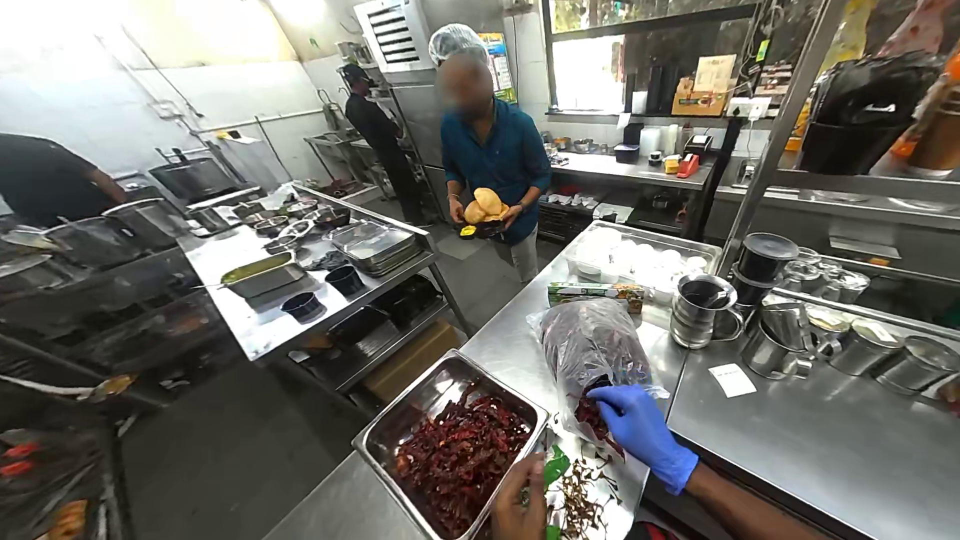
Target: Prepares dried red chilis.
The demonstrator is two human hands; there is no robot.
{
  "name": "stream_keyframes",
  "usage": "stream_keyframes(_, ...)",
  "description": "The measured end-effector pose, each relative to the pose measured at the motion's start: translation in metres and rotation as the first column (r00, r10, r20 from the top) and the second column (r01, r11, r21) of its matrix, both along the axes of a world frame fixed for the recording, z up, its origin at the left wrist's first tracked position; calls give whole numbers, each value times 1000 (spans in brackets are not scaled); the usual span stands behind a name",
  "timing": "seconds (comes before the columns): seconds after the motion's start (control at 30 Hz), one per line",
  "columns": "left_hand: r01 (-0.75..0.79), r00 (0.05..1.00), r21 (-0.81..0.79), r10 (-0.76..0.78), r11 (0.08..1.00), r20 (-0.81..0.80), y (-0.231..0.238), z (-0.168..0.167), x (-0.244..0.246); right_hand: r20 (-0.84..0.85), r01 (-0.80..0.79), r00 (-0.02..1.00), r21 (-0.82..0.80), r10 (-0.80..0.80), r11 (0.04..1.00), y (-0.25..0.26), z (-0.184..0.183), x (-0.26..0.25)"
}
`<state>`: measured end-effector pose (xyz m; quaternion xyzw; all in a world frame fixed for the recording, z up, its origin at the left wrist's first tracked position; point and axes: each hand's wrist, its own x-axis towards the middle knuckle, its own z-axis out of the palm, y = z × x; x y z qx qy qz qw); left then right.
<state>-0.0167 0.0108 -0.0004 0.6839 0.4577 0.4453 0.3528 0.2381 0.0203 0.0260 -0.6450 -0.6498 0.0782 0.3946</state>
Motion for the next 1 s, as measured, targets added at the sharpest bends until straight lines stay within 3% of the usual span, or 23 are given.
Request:
stream_keyframes(0.07, 206, 949, -195, -148, 959, 277, -12, 10, 22, -146, -106, 983, 55, 113, 993, -14, -2, -29)
stream_keyframes(0.13, 141, 900, -242, -22, 960, 436, -19, 18, 43, -292, -185, 936, 66, 197, 980, -25, -4, -54)
stream_keyframes(0.23, 13, 871, -154, 65, 988, 488, -12, 29, 43, -502, -218, 841, 29, 203, 975, -30, 4, -70)
stream_keyframes(0.3, 6, 868, -123, 56, 992, 494, -8, 39, 35, -628, -275, 753, -27, 198, 961, -32, 8, -71)
stream_keyframes(0.4, 63, 830, -198, 59, 978, 554, -5, 50, 33, -742, -353, 633, -26, 219, 935, -32, 10, -70)
stream_keyframes(0.7, 71, 739, -378, 206, 923, 642, -18, 29, 41, -844, -362, 517, -64, 143, 930, -27, 9, -65)
stream_keyframes(0.77, 69, 654, -433, 287, 899, 700, -15, 30, 36, -850, -355, 510, -66, 134, 933, -28, 9, -62)
stream_keyframes(0.87, 50, 481, -513, 430, 857, 764, -8, 37, 26, -790, -360, 602, -136, 118, 923, -25, 3, -55)
stream_keyframes(1.0, 19, 350, -567, 526, 823, 775, 0, 45, 17, -690, -542, 684, -266, 235, 797, -24, -3, -54)
